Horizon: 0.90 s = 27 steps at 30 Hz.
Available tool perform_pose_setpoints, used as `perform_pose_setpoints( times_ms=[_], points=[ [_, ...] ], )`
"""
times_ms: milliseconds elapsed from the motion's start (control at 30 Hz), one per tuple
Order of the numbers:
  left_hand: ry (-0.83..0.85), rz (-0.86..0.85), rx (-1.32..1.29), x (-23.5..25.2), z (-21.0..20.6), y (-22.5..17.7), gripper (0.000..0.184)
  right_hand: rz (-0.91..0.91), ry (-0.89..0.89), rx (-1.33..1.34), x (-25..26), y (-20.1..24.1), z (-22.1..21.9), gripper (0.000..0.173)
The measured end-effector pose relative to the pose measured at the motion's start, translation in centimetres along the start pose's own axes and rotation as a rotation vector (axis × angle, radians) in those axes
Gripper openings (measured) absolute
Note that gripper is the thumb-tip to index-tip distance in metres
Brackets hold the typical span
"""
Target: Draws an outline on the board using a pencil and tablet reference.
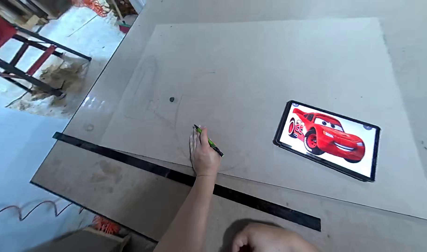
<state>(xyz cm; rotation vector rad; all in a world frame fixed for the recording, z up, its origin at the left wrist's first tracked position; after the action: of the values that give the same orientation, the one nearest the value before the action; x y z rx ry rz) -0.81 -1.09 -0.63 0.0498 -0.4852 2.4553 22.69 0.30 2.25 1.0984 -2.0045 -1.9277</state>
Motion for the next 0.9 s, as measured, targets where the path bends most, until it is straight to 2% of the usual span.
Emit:
perform_pose_setpoints(
  times_ms=[133, 200, 267, 333, 400, 500, 667, 767, 900],
  points=[
    [0.083, 0.010, 0.024, 0.2, 0.4, 0.0, 0.060, -0.015, -0.703, 0.344, -3.2, -2.1, -5.1, 0.023],
    [0.107, -0.007, 0.027, 0.4, 0.3, 0.0, 0.058, -0.062, -1.013, 0.465, -4.8, -2.2, -7.0, 0.021],
    [0.127, -0.024, 0.049, 0.5, 0.2, 0.0, 0.052, -0.091, -1.261, 0.498, -6.9, -2.0, -7.4, 0.031],
    [0.142, -0.018, 0.061, 0.7, 0.5, -0.1, 0.063, -0.155, -1.473, 0.468, -9.5, -1.7, -6.2, 0.045],
    [0.153, -0.015, 0.067, 0.8, 0.6, -0.3, 0.064, -0.254, -1.631, 0.408, -12.1, -2.4, -3.8, 0.051],
    [0.171, -0.019, 0.089, 0.9, 0.5, -0.4, 0.059, -0.329, -1.597, 0.482, -14.4, -2.8, 0.8, 0.045],
    [0.193, -0.024, 0.100, 1.2, 0.6, -0.6, 0.057, -0.139, -1.593, 0.645, -14.4, -2.0, 6.7, 0.035],
    [0.178, -0.030, 0.126, 1.0, 0.6, -0.5, 0.057, -0.153, -1.689, 0.703, -13.7, -1.6, 9.5, 0.026],
    [0.187, -0.025, 0.127, 1.1, 0.5, -0.5, 0.057, -0.143, -1.656, 0.636, -13.7, -0.7, 14.2, 0.026]
  ],
)
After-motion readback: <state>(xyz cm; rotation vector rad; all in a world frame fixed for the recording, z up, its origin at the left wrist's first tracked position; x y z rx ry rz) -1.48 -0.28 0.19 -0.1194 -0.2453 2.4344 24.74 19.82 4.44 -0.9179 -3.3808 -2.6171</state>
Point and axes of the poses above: each hand's wrist, its own x-axis towards the middle knuckle, its own z-axis out of the back of the hand, y = z × x, the point moved 1 cm from there along x, towards the middle knuckle, and after that the axes turned 4 degrees about y, right-handed, at the moved point
